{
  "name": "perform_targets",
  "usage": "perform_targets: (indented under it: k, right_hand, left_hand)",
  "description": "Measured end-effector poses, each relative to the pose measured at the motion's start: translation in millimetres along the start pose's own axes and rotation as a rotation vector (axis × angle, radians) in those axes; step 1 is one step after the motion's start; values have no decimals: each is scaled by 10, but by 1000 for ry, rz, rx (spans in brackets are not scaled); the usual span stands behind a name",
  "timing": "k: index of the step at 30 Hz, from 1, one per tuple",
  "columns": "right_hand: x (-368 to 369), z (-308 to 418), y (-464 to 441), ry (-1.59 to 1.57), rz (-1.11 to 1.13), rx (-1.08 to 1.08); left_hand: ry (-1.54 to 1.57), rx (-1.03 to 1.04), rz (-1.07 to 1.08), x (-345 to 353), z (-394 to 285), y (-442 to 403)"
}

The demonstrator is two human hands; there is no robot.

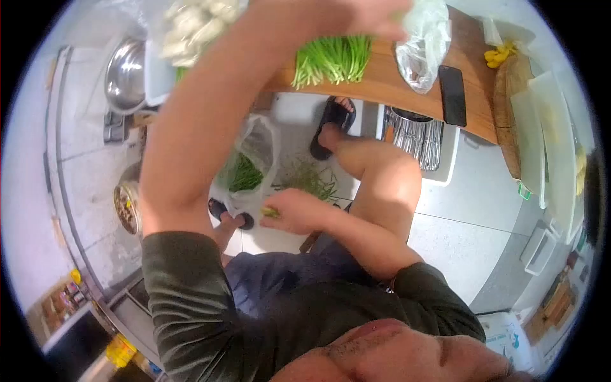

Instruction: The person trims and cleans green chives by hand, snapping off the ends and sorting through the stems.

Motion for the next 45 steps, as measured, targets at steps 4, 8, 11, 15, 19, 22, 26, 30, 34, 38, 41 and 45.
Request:
perform_targets:
  k: [4, 8, 11, 15, 19, 22, 26, 30, 34, 38, 41, 45]
  right_hand:
    - [-308, -86, 27, -79, -106, -82]
    - [-462, -48, 144, -222, -141, -110]
    - [-479, -52, 115, -221, -136, -112]
    - [-400, -158, 66, -185, -135, 4]
    - [-321, -338, -41, -327, -264, 145]
    - [-213, -490, -202, -420, -314, 185]
    - [62, -641, -358, -201, -339, 63]
    - [321, -658, -422, -2, -165, 28]
    - [531, -549, -448, 9, -104, 44]
    - [642, -477, -464, -81, 19, 36]
    - [700, -657, -475, -313, 16, 152]
    - [737, -903, -592, -527, -199, 208]
  left_hand:
    - [-217, 431, -248, 1780, 489, -1289]
    - [-74, 542, -345, 2628, 601, -1555]
    - [-28, 567, -510, 2660, 601, -1378]
    - [51, 459, -852, 2417, 618, -922]
    - [546, -110, -701, 2768, 630, 132]
    - [1688, -502, -728, 3290, 322, 1100]
    - [1578, -694, -689, 3655, -419, 1821]
    - [1493, -678, -668, 3696, -754, 2062]
    - [1577, -674, -662, 3874, -734, 2336]
    - [1875, -626, -845, 4061, -782, 2532]
    - [1980, -614, -810, 4231, -735, 2668]
    - [2025, -628, -764, 4341, -679, 2815]
Point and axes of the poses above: each hand's wrist, its own y-axis away from the middle knuckle, its own x-axis out of the palm, z = x × y, the point moved 1 cm from there along -y, towards the middle knuckle, and after that the axes turned 1 degree about x, right-handed, at the moved point
